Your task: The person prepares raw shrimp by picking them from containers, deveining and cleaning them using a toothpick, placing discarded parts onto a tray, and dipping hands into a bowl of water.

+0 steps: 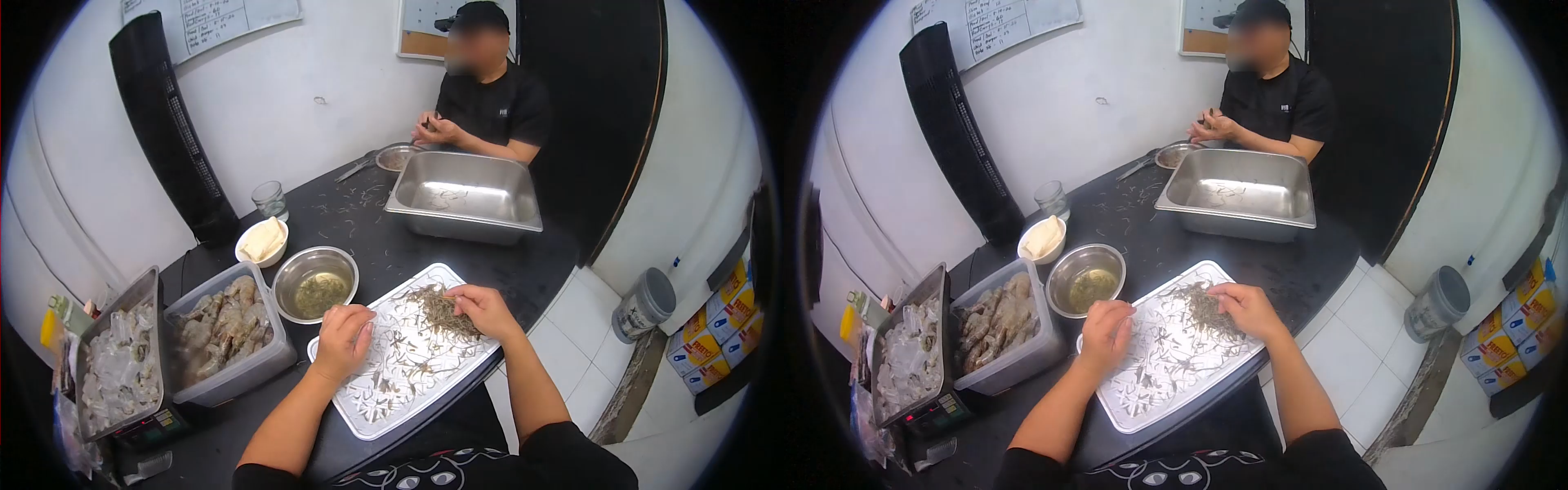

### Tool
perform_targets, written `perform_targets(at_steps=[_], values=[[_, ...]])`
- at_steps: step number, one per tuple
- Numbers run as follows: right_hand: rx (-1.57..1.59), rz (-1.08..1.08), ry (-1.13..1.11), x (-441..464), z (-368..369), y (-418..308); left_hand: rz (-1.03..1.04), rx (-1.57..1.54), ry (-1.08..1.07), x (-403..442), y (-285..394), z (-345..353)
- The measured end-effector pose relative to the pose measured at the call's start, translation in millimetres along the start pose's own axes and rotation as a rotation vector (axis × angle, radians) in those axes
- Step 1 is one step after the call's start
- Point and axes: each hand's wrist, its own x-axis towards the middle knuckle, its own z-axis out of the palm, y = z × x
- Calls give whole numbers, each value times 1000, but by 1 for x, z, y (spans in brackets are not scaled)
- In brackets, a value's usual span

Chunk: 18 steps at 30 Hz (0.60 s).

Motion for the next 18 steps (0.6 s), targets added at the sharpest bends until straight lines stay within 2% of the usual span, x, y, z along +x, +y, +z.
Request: perform_targets(at_steps=[14,18], values=[[38,34,25,-3,1,-5,15,-39,-13,-3,-2,-3],[105,132,17,-5,-1,-5,14,-60,-9,-3,0,-3]])
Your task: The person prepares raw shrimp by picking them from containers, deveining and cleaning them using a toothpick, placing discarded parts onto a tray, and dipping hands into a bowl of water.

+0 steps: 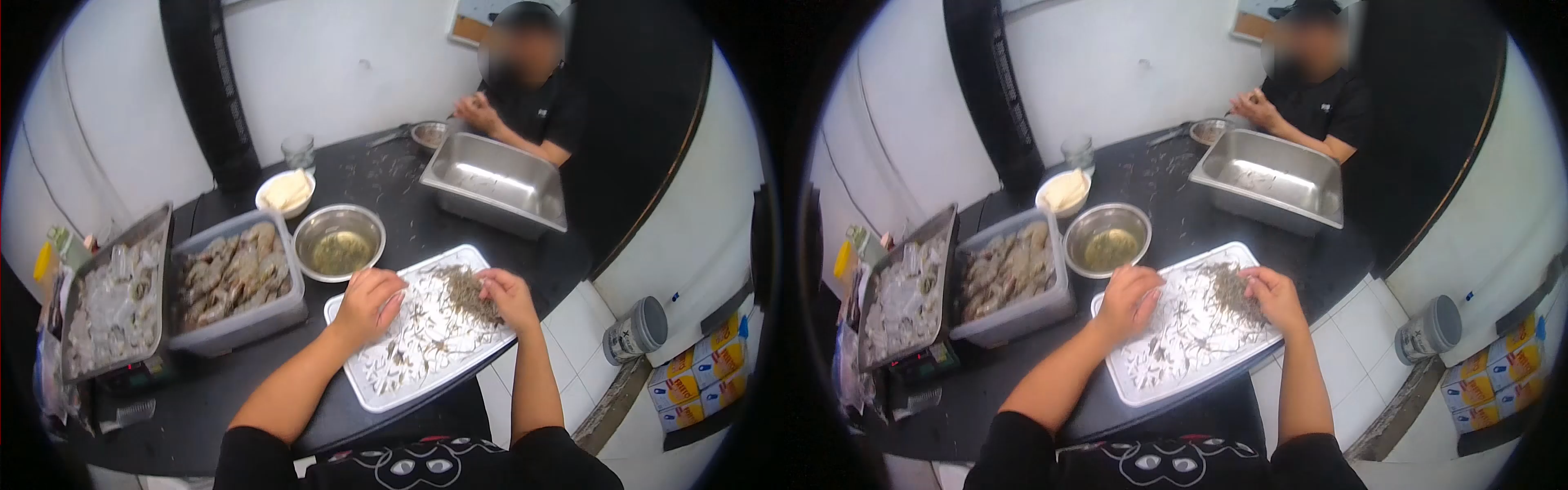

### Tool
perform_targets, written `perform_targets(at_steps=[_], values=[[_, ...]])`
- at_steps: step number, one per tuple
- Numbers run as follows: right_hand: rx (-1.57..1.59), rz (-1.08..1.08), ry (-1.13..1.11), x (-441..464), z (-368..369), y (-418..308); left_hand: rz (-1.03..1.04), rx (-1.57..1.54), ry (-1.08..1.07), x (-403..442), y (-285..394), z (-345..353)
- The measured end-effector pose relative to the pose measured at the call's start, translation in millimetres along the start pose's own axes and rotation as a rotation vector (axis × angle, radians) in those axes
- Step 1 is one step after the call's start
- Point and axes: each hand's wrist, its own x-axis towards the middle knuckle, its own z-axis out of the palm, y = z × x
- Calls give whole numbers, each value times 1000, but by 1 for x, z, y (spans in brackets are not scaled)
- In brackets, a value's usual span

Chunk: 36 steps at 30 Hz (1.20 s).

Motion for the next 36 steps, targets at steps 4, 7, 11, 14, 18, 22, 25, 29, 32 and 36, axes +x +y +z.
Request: perform_targets(at_steps=[4,7,11,14,18,22,25,29,32,36], values=[[-32,-17,26,1,4,-4,13,-40,14,-3,-7,1],[-68,-3,35,2,4,-3,8,-47,23,-5,-10,4],[-65,-49,8,4,1,0,-13,-66,10,-3,-10,4],[-24,-50,9,2,1,0,-31,-68,-1,-3,-10,5],[-47,-99,18,1,2,-1,-37,-79,-22,-2,-9,6],[-66,-91,9,1,2,-2,-25,-117,-4,0,-9,7],[-68,-87,11,1,2,-2,-30,-97,-5,0,-10,8],[-43,-73,16,1,0,3,-40,-89,-25,-1,-10,9],[-20,-41,-1,-1,0,-3,-39,-87,-23,-2,-10,10],[-58,-39,-1,-1,-1,-3,-30,-82,-18,0,-9,10]])
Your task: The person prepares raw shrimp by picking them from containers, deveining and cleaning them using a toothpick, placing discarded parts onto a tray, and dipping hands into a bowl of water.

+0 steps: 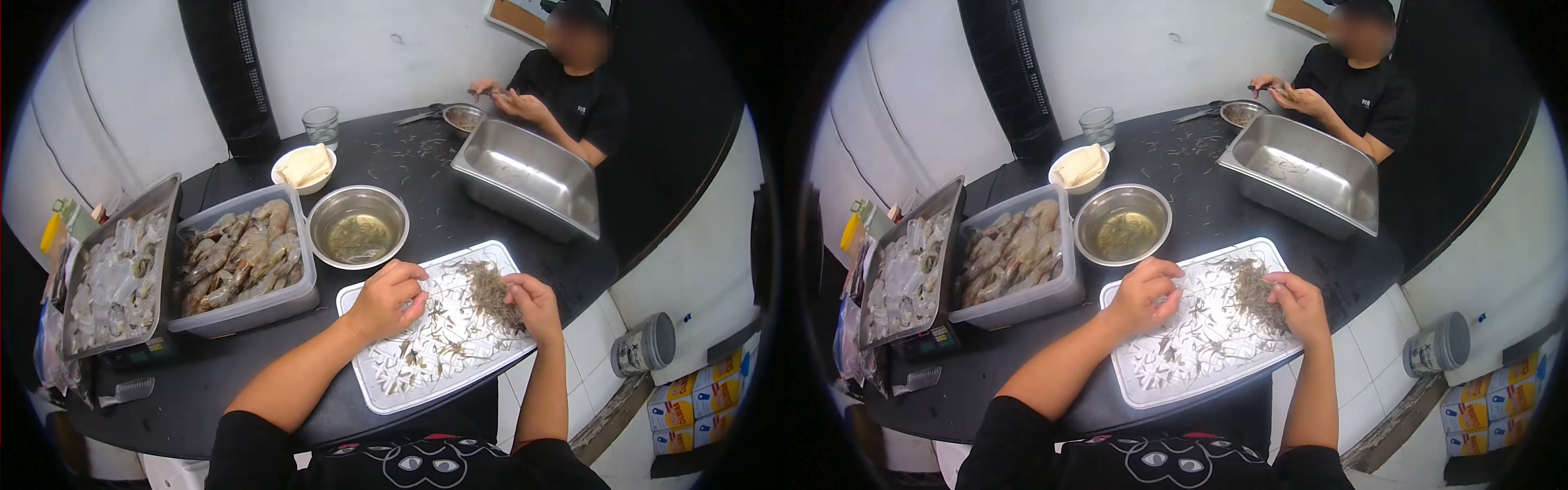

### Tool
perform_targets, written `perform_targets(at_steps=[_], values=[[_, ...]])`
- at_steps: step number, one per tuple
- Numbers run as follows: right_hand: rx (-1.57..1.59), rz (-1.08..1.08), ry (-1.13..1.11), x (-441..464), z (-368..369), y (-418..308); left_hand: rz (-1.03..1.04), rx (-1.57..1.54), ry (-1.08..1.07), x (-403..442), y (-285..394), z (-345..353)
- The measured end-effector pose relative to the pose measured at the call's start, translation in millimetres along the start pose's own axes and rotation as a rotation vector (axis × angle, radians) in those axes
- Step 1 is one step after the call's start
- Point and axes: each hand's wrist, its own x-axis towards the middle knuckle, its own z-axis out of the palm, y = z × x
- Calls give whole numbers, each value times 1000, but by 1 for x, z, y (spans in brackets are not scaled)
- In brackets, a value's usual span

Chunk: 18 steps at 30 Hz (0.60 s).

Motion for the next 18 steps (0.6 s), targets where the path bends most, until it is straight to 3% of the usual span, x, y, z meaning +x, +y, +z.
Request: perform_targets(at_steps=[18], values=[[-21,-52,-17,0,0,0,-43,-18,-24,-1,4,-1]])
